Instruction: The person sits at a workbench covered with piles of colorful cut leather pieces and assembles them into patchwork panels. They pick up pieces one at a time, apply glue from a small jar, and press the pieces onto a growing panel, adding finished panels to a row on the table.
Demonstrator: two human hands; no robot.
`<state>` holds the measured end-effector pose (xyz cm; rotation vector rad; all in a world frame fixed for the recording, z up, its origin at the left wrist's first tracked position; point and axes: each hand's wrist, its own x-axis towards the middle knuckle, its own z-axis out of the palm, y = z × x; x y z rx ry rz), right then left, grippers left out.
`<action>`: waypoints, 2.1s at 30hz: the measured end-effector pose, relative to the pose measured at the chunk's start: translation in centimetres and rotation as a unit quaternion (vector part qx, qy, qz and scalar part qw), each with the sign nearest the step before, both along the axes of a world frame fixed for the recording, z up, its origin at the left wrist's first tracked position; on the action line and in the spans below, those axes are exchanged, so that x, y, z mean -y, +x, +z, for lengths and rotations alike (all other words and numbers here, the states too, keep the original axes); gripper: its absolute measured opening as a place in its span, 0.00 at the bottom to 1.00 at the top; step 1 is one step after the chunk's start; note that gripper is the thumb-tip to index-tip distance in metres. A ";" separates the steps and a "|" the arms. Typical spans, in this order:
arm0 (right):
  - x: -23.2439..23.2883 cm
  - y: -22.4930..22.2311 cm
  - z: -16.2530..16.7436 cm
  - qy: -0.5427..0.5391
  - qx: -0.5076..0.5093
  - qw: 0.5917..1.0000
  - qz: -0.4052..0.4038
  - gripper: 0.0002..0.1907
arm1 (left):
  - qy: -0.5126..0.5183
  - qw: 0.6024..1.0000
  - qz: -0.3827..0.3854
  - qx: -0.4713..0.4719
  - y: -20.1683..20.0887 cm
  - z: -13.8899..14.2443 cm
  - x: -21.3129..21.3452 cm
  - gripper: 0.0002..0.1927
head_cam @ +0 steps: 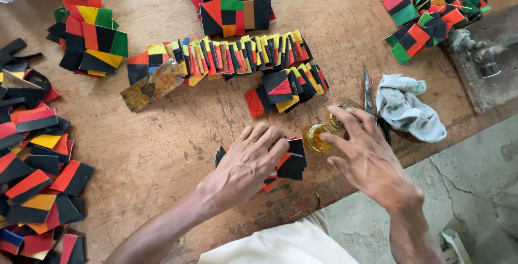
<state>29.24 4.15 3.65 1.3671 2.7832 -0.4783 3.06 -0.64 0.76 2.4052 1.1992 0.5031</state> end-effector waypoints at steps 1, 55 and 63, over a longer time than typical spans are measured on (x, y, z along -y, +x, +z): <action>0.3 0.3 0.3 0.022 -0.029 0.999 0.003 0.26 | -0.018 1.000 -0.004 0.003 0.0 0.1 -0.3 0.17; 2.5 -5.6 -2.2 0.080 -0.331 0.937 0.083 0.39 | -0.303 0.580 0.147 0.741 -2.0 -3.7 -2.9 0.23; -0.4 -5.6 -1.8 0.056 -0.325 0.944 0.027 0.43 | -0.333 0.621 0.117 0.699 -1.4 -2.9 -2.1 0.23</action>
